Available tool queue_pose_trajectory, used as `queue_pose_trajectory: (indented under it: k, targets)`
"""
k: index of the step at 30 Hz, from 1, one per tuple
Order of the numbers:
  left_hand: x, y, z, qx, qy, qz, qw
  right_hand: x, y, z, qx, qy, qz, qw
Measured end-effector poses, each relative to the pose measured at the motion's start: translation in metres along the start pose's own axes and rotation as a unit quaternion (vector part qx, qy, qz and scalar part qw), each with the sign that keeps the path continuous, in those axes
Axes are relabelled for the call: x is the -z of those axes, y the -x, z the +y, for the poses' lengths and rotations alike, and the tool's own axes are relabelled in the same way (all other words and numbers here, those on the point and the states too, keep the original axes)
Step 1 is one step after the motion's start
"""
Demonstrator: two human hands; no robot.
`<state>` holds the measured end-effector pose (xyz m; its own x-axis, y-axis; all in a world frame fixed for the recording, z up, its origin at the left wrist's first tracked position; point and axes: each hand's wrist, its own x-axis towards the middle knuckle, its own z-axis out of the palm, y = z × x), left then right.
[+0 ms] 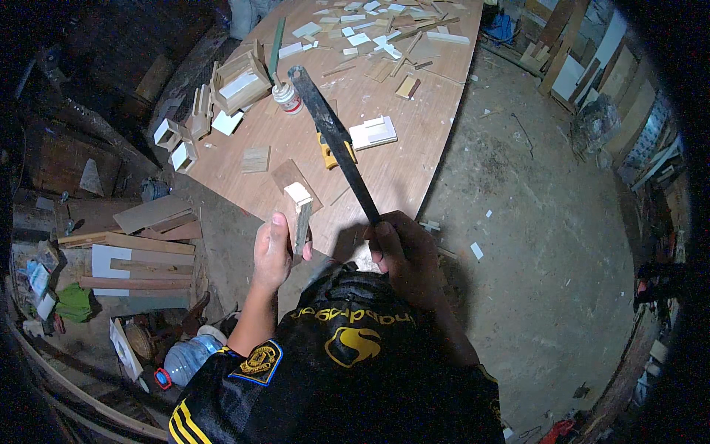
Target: Measuring a piece of wood with a ruler and using a chisel and hammer to carve a notch.
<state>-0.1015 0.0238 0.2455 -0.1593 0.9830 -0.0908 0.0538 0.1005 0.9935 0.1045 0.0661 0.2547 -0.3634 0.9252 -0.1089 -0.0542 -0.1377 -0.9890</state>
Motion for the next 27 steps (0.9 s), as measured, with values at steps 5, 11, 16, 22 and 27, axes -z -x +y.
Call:
queue_pose_trajectory:
  k: [5, 11, 16, 22, 27]
  targets:
    - [0.007, 0.002, -0.005, -0.005, -0.008, -0.005, 1.0, -0.001, 0.0, 0.0, -0.004, -0.007, -0.016, 1.0]
    - [0.008, 0.002, -0.008, -0.003, 0.004, 0.003, 1.0, -0.013, 0.0, 0.001, 0.034, -0.035, 0.002, 0.999]
    - [0.013, 0.003, -0.028, -0.015, 0.168, -0.018, 0.986, -0.012, 0.001, 0.004, 0.001, 0.106, -0.048, 0.993]
    - [-0.009, -0.001, -0.009, -0.011, 0.186, 0.001, 0.983, -0.024, 0.001, -0.008, -0.038, 0.065, -0.091, 0.993]
    - [-0.012, 0.001, -0.011, 0.06, 0.229, 0.024, 0.971, -0.033, 0.003, -0.001, -0.02, 0.073, -0.13, 0.989]
